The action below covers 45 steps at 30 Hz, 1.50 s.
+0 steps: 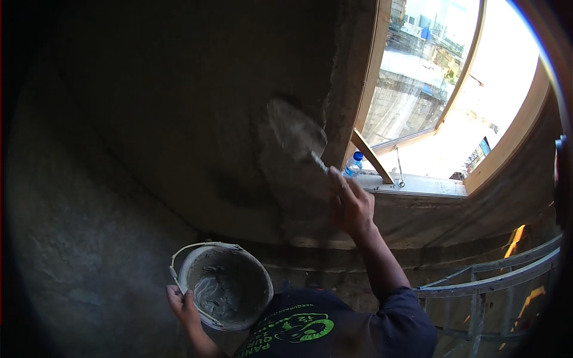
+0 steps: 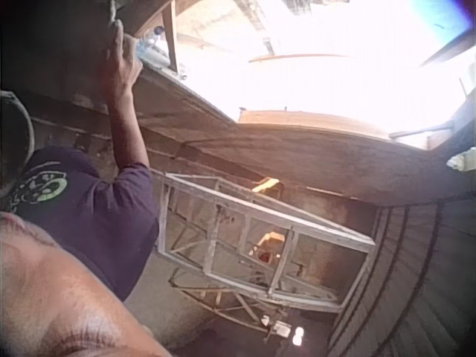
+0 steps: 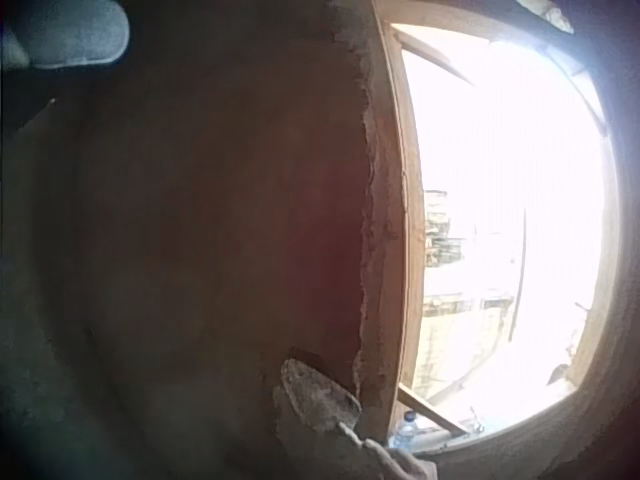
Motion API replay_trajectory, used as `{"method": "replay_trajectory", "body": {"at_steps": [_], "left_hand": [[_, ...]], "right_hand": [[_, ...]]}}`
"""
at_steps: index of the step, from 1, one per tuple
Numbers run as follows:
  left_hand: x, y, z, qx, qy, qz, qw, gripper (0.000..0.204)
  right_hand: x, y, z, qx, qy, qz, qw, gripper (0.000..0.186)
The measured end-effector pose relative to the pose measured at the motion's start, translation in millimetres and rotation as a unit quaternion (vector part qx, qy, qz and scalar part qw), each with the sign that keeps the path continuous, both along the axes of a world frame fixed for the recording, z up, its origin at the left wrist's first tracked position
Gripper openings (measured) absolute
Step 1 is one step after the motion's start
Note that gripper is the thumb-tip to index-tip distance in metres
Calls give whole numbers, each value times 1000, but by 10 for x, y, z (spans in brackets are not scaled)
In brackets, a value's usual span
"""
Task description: The person scoops plaster from a bucket with a trowel and spreads it onto the wall next to a window.
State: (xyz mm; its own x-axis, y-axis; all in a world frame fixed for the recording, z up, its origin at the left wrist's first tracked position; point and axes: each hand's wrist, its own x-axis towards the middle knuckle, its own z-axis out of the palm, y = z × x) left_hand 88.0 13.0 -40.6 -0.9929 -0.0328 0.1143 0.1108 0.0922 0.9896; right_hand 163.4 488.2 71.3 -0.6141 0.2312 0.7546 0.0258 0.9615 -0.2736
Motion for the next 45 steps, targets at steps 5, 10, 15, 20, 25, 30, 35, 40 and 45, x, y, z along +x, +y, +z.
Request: {"method": "replay_trajectory", "body": {"at_steps": [5,10,15,20,25,30,35,40,45], "left_hand": [[-44,-73,-88,-13,-8,-6,1000,24],[-26,-43,-2,-12,-13,-3,1000,25],[-59,-164,-110,-13,-15,-16,1000,26],[-94,-156,-127,-7,-4,-28,1000,27],[-59,-164,-107,10,-21,-30,999,28],[-70,-215,-154,4,-14,-25,1000,28],[-85,-204,-199,4,-6,-21,1000,27],[-88,-168,-158,-13,-23,-21,999,25],[-77,-179,-126,1,-20,-36,999,27]], "right_hand": [[-336,28,130,-11,4,-104,994,63],[-207,-90,-455,-54,-103,-139,983,67],[161,-76,-769,-62,-117,-47,990,63],[-74,186,-60,-24,102,-2,995,56],[-403,59,406,12,30,-53,998,61],[-372,-43,-375,35,-122,-73,989,68],[-15,-112,-881,-4,-242,-43,969,66],[-59,29,-514,9,-19,-72,997,62],[-211,212,-543,12,-13,-150,988,66]]}}
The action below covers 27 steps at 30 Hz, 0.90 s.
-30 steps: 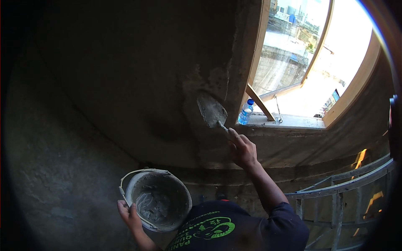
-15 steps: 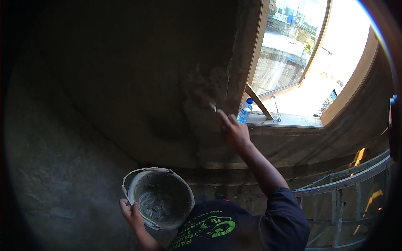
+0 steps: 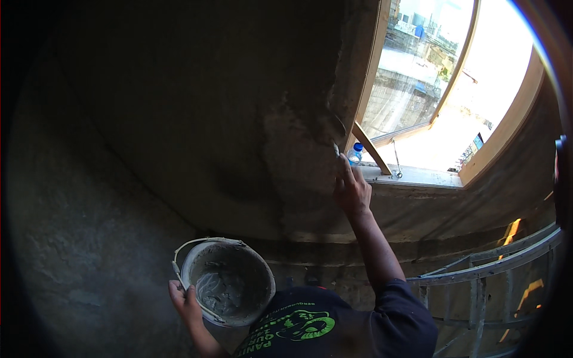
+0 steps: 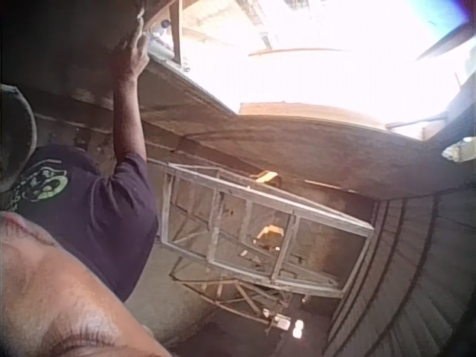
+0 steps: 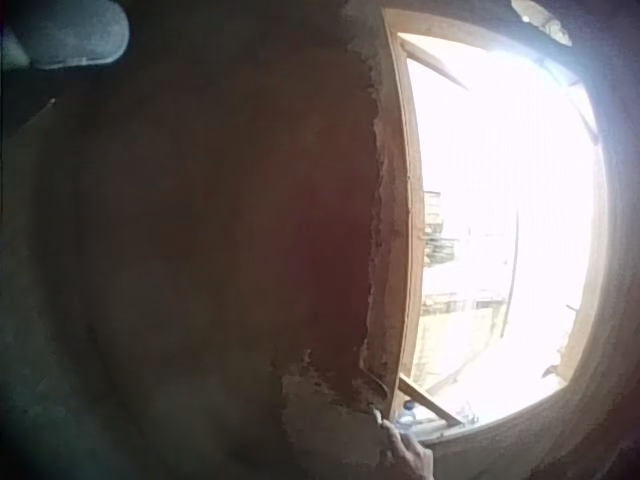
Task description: The person scoops plaster from a bucket with a trowel and spreads it onto the wall next to a window.
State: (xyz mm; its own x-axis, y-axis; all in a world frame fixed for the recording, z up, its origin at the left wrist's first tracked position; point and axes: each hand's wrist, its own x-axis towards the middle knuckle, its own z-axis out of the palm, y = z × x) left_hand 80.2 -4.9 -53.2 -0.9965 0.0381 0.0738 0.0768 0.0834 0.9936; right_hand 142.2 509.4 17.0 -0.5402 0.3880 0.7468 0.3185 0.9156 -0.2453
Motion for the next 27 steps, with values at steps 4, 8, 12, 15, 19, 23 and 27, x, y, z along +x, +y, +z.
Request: {"method": "replay_trajectory", "body": {"at_steps": [4,8,12,15,19,23,27], "left_hand": [[15,61,15,15,2,17,1000,28],[34,8,-26,2,0,22,1000,28],[6,-10,-181,-4,23,49,999,27],[28,4,-133,-3,8,45,999,26],[42,41,-75,-21,-4,44,999,27],[-49,-23,-231,0,28,38,999,28],[-48,7,-206,-25,20,43,999,27]], "right_hand": [[181,-35,-589,-49,-43,-40,997,66],[475,-270,-979,-100,-47,-8,994,65],[415,-306,-844,-127,17,69,989,61],[56,-100,-66,0,151,144,978,55],[-367,104,840,39,179,147,972,59],[-457,41,776,1,5,71,997,66],[-369,-23,-25,35,-188,47,980,69]]}}
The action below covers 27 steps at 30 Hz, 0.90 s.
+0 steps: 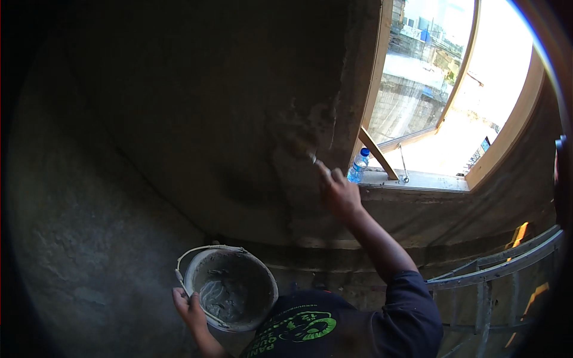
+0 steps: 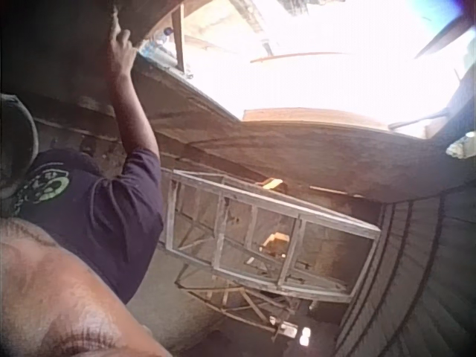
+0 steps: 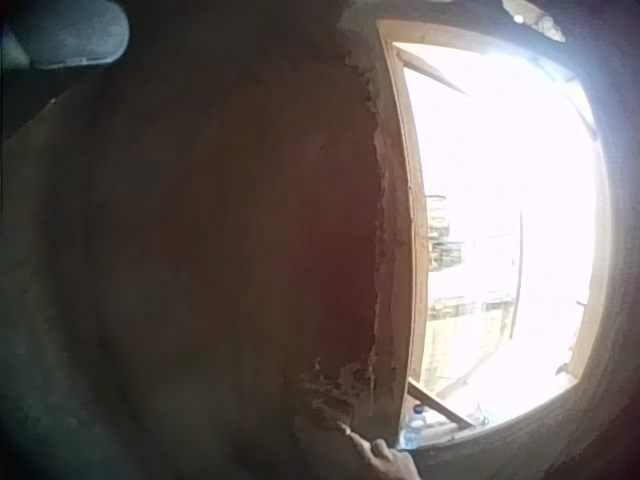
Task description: The person scoops plaster from a bucket with a trowel and spreads it onto the wall next to a window.
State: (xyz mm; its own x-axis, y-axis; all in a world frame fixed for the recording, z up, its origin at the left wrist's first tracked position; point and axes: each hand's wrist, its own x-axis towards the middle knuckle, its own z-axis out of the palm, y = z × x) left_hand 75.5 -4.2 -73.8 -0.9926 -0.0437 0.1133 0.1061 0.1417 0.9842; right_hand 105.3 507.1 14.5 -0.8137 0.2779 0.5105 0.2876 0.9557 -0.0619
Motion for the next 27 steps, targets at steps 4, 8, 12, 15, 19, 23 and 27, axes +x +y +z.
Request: {"method": "replay_trajectory", "body": {"at_steps": [4,8,12,15,19,23,27], "left_hand": [[47,14,124,3,-5,-14,1000,27],[94,-53,119,-3,-5,-24,1000,27],[141,-90,103,8,14,-28,999,25],[187,-17,293,-16,19,-25,999,21],[79,128,422,-27,51,-78,995,21],[14,180,502,-31,86,-98,991,18],[115,156,586,28,36,-107,993,20]], "right_hand": [[244,-224,-630,-74,-82,5,994,70],[673,-478,-1045,-313,-98,80,941,57],[1062,-816,-1089,-649,-146,180,725,57],[1177,-1083,-901,-725,-211,234,613,42],[1087,-1287,-659,-737,-279,279,549,36],[856,-1494,-480,-562,-287,355,690,35],[608,-1808,-328,-476,-323,373,728,34]]}}
